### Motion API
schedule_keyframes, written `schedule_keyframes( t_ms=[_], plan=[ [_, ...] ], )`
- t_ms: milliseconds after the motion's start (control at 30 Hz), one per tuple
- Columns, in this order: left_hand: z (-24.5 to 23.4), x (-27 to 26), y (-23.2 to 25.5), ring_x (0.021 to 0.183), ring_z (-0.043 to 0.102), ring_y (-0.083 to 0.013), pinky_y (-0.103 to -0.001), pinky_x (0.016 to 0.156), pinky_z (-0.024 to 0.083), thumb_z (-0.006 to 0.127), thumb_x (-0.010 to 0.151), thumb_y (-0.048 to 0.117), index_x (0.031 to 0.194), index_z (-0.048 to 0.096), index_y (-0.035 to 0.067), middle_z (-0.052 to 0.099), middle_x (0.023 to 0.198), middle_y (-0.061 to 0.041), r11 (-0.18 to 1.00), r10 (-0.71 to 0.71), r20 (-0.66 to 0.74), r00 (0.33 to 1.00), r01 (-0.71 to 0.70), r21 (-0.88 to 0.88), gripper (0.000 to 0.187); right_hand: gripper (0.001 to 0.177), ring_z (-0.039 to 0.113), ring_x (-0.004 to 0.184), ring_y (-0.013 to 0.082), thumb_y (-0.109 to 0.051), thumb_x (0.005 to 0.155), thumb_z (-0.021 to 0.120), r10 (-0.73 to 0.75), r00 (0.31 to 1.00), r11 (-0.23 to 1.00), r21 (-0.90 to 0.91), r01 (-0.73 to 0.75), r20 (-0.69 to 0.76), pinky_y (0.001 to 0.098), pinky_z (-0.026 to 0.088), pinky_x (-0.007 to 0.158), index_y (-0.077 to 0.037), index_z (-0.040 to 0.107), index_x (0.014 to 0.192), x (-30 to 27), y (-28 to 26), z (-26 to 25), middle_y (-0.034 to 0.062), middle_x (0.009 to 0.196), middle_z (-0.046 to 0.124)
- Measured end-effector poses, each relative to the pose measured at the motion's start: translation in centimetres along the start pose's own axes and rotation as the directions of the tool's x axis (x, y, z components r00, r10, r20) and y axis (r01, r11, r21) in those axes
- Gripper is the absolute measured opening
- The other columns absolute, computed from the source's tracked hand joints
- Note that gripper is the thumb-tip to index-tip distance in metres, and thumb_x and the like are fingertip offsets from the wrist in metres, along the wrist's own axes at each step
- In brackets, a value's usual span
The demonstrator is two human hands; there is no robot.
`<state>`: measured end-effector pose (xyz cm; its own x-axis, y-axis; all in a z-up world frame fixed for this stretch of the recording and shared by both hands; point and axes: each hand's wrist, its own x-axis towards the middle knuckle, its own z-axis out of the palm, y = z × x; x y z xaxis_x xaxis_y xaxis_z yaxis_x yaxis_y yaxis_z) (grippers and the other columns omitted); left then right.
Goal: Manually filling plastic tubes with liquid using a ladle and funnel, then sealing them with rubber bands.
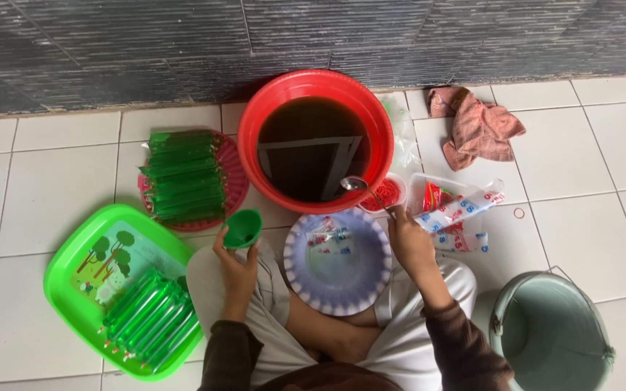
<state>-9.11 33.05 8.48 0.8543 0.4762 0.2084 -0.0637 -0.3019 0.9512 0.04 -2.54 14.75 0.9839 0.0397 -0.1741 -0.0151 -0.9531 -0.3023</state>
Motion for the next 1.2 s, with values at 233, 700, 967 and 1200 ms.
schedule_keyframes(
  t_ms=[233,700,967,1200],
  plan=[
    [1.9,-0.1,-4.1,0.106,0.067,-0.0438,-0.053,0.085,0.059,0.071,0.089,0.004,0.144,0.036,0.003,0.06,0.124,-0.027,0.891,0.183,-0.094,0.979,-0.125,0.437,0.065,0.032,0.076,0.086,0.03,-0.012,0.094,0.052,-0.258,0.964,0.893,-0.364,0.264,0.066,0.0477,0.063,0.07,-0.025,0.057,0.124,12.3,-4.7,6.3,0.0048,0.097,0.07],
    [3.1,0.6,-6.0,0.097,0.068,-0.0301,-0.039,0.081,0.057,0.076,0.088,0.012,0.142,0.046,0.003,0.064,0.129,-0.013,0.727,0.301,0.034,0.953,-0.253,0.639,0.062,0.026,0.07,0.065,0.0237,-0.03,0.104,0.046,-0.336,0.904,0.823,-0.549,0.145,-0.265,0.0405,0.053,0.041,-0.027,0.054,0.129,33.4,-7.1,14.9,0.0072,0.091,0.064],
    [3.3,0.7,-6.5,0.099,0.069,-0.0293,-0.039,0.082,0.057,0.078,0.086,0.014,0.142,0.046,0.004,0.066,0.128,-0.011,0.749,0.256,0.044,0.966,-0.227,0.623,0.065,0.033,0.076,0.073,0.0283,-0.009,0.095,0.055,-0.227,0.973,0.698,-0.688,0.198,0.05,0.0385,0.058,0.054,-0.016,0.058,0.127,28.9,1.1,7.0,0.0031,0.089,0.072],
    [3.0,0.9,-5.5,0.102,0.07,-0.0291,-0.039,0.083,0.058,0.075,0.091,0.019,0.142,0.046,0.004,0.065,0.129,-0.013,0.727,0.308,0.044,0.95,-0.265,0.633,0.06,0.022,0.07,0.066,0.029,0.0,0.097,0.05,-0.113,0.872,0.772,-0.51,0.379,0.476,0.04,0.056,0.052,-0.01,0.064,0.111,18.9,-2.3,1.8,0.0054,0.082,0.068]
  ],
)
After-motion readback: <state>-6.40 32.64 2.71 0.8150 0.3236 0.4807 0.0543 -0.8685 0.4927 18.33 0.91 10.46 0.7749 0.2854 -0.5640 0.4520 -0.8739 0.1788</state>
